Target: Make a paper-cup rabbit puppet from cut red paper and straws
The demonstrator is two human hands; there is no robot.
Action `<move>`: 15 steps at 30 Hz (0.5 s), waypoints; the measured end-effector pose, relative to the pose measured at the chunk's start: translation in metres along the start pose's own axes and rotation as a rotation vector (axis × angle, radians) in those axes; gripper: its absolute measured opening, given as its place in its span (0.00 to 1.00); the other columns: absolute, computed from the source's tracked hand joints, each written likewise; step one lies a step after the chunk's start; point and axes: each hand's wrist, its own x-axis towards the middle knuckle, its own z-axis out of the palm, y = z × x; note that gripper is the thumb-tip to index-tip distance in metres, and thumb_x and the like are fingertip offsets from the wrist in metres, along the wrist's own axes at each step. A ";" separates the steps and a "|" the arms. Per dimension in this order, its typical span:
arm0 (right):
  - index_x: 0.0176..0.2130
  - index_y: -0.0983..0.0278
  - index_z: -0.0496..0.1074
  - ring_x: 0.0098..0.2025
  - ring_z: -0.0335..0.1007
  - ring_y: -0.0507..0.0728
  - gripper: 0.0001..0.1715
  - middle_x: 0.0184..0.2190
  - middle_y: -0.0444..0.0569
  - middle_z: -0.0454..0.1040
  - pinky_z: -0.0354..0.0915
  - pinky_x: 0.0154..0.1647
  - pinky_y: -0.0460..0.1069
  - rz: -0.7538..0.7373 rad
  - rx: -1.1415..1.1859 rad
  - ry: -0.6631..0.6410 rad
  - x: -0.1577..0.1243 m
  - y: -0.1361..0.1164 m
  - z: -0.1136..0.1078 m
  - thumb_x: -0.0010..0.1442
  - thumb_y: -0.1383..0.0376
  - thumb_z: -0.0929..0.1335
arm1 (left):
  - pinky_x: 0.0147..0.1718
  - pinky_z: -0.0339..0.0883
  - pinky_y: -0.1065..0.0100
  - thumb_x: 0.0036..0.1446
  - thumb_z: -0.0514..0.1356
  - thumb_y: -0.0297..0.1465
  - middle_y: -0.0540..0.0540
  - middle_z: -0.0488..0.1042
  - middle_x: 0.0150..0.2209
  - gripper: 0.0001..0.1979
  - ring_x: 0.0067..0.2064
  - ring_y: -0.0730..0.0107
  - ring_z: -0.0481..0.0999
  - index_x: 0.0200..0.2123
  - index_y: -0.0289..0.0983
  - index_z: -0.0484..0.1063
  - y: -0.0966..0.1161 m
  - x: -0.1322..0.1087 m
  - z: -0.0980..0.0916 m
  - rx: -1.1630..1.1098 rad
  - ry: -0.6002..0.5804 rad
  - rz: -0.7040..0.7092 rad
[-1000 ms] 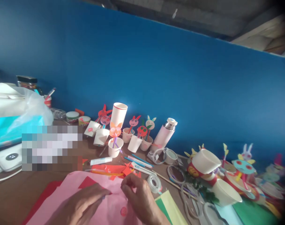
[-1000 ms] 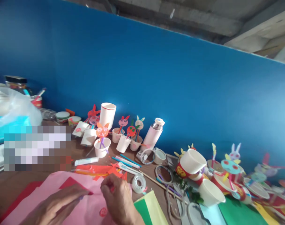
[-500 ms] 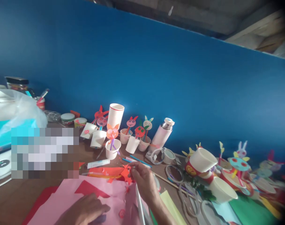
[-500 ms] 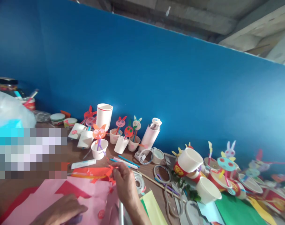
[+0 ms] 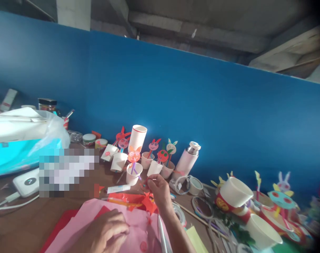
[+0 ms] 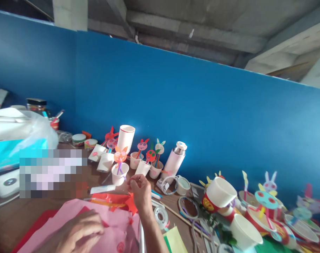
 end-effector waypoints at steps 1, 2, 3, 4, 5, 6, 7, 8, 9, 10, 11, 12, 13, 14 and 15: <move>0.28 0.65 0.68 0.23 0.68 0.52 0.08 0.21 0.45 0.72 0.62 0.23 0.44 0.004 0.004 0.008 0.001 0.001 0.000 0.49 0.62 0.66 | 0.38 0.71 0.74 0.56 0.54 0.32 0.49 0.77 0.36 0.08 0.38 0.70 0.76 0.35 0.44 0.72 -0.002 0.006 0.000 0.015 0.013 -0.002; 0.28 0.65 0.68 0.22 0.67 0.51 0.07 0.21 0.44 0.72 0.61 0.22 0.44 0.009 0.005 0.015 0.001 0.003 -0.001 0.48 0.62 0.66 | 0.40 0.71 0.72 0.56 0.53 0.32 0.48 0.76 0.36 0.09 0.39 0.69 0.76 0.35 0.43 0.72 -0.005 0.014 -0.001 0.021 0.000 0.005; 0.27 0.65 0.68 0.22 0.66 0.51 0.07 0.20 0.43 0.71 0.61 0.22 0.44 0.014 0.005 0.022 0.001 0.005 -0.002 0.48 0.63 0.66 | 0.39 0.70 0.73 0.57 0.51 0.31 0.48 0.76 0.34 0.10 0.38 0.70 0.76 0.34 0.42 0.73 -0.009 0.024 -0.001 0.022 -0.026 0.008; 0.27 0.65 0.69 0.21 0.65 0.51 0.07 0.19 0.42 0.70 0.60 0.21 0.43 0.017 0.002 0.027 0.001 0.007 -0.003 0.48 0.63 0.65 | 0.37 0.70 0.74 0.57 0.50 0.30 0.49 0.75 0.32 0.11 0.35 0.72 0.75 0.32 0.41 0.73 -0.015 0.036 -0.002 0.025 -0.057 0.003; 0.27 0.65 0.69 0.21 0.64 0.50 0.06 0.19 0.42 0.69 0.59 0.20 0.43 0.019 -0.002 0.031 0.000 0.008 -0.004 0.48 0.64 0.65 | 0.35 0.69 0.75 0.58 0.50 0.30 0.49 0.75 0.30 0.12 0.33 0.73 0.75 0.30 0.40 0.72 -0.021 0.049 -0.003 0.034 -0.074 -0.017; 0.26 0.66 0.69 0.20 0.62 0.50 0.06 0.18 0.41 0.68 0.58 0.20 0.43 0.018 -0.007 0.034 0.000 0.010 -0.006 0.48 0.64 0.65 | 0.35 0.68 0.74 0.58 0.49 0.29 0.49 0.74 0.29 0.12 0.32 0.73 0.74 0.30 0.39 0.72 -0.028 0.062 -0.003 0.049 -0.064 -0.046; 0.26 0.66 0.69 0.20 0.62 0.49 0.06 0.18 0.41 0.67 0.58 0.20 0.43 0.015 -0.011 0.037 0.000 0.011 -0.008 0.48 0.64 0.65 | 0.36 0.68 0.74 0.58 0.49 0.28 0.49 0.74 0.30 0.12 0.33 0.73 0.73 0.31 0.39 0.72 -0.035 0.074 -0.003 0.065 -0.029 -0.073; 0.26 0.66 0.69 0.20 0.61 0.49 0.06 0.18 0.41 0.67 0.57 0.20 0.42 0.012 -0.015 0.038 0.000 0.012 -0.009 0.48 0.64 0.65 | 0.37 0.67 0.73 0.58 0.49 0.28 0.48 0.73 0.32 0.11 0.34 0.72 0.73 0.32 0.38 0.71 -0.042 0.085 -0.003 0.076 0.005 -0.079; 0.26 0.66 0.69 0.20 0.61 0.49 0.07 0.18 0.41 0.67 0.57 0.20 0.42 0.011 -0.017 0.038 0.000 0.014 -0.011 0.48 0.64 0.65 | 0.37 0.66 0.73 0.58 0.49 0.28 0.48 0.73 0.33 0.11 0.35 0.72 0.72 0.33 0.38 0.71 -0.049 0.093 -0.001 0.089 0.022 -0.068; 0.26 0.66 0.69 0.20 0.60 0.49 0.07 0.18 0.41 0.67 0.57 0.20 0.42 0.013 -0.019 0.038 0.000 0.015 -0.012 0.48 0.64 0.65 | 0.37 0.66 0.73 0.58 0.49 0.28 0.48 0.72 0.32 0.11 0.36 0.72 0.72 0.32 0.38 0.71 -0.054 0.099 0.001 0.111 0.027 -0.058; 0.26 0.66 0.69 0.20 0.60 0.49 0.07 0.18 0.41 0.67 0.57 0.20 0.42 0.015 -0.021 0.038 0.001 0.016 -0.013 0.49 0.64 0.65 | 0.37 0.66 0.72 0.57 0.49 0.28 0.47 0.71 0.33 0.11 0.36 0.71 0.72 0.32 0.38 0.71 -0.058 0.103 0.003 0.132 0.029 -0.044; 0.26 0.66 0.69 0.20 0.60 0.49 0.07 0.18 0.41 0.67 0.57 0.20 0.42 0.017 -0.021 0.038 0.002 0.018 -0.014 0.49 0.64 0.65 | 0.37 0.65 0.72 0.57 0.49 0.28 0.47 0.71 0.33 0.11 0.36 0.71 0.71 0.32 0.38 0.71 -0.062 0.104 0.006 0.151 0.023 -0.032; 0.26 0.66 0.69 0.20 0.60 0.49 0.07 0.18 0.41 0.67 0.57 0.20 0.42 0.019 -0.021 0.038 0.003 0.020 -0.014 0.49 0.64 0.65 | 0.36 0.65 0.72 0.57 0.49 0.29 0.47 0.70 0.33 0.11 0.36 0.71 0.71 0.32 0.38 0.71 -0.064 0.105 0.009 0.166 0.014 -0.025; 0.26 0.66 0.69 0.20 0.60 0.49 0.07 0.18 0.41 0.66 0.57 0.20 0.42 0.019 -0.021 0.038 0.003 0.021 -0.014 0.49 0.64 0.65 | 0.35 0.65 0.71 0.57 0.48 0.29 0.47 0.70 0.33 0.11 0.35 0.71 0.71 0.33 0.38 0.71 -0.066 0.104 0.011 0.177 0.003 -0.022; 0.26 0.66 0.69 0.20 0.60 0.49 0.07 0.18 0.41 0.66 0.57 0.20 0.42 0.019 -0.020 0.038 0.004 0.022 -0.014 0.50 0.64 0.65 | 0.35 0.65 0.71 0.58 0.48 0.29 0.47 0.69 0.33 0.11 0.34 0.71 0.71 0.34 0.38 0.71 -0.067 0.102 0.013 0.184 -0.009 -0.021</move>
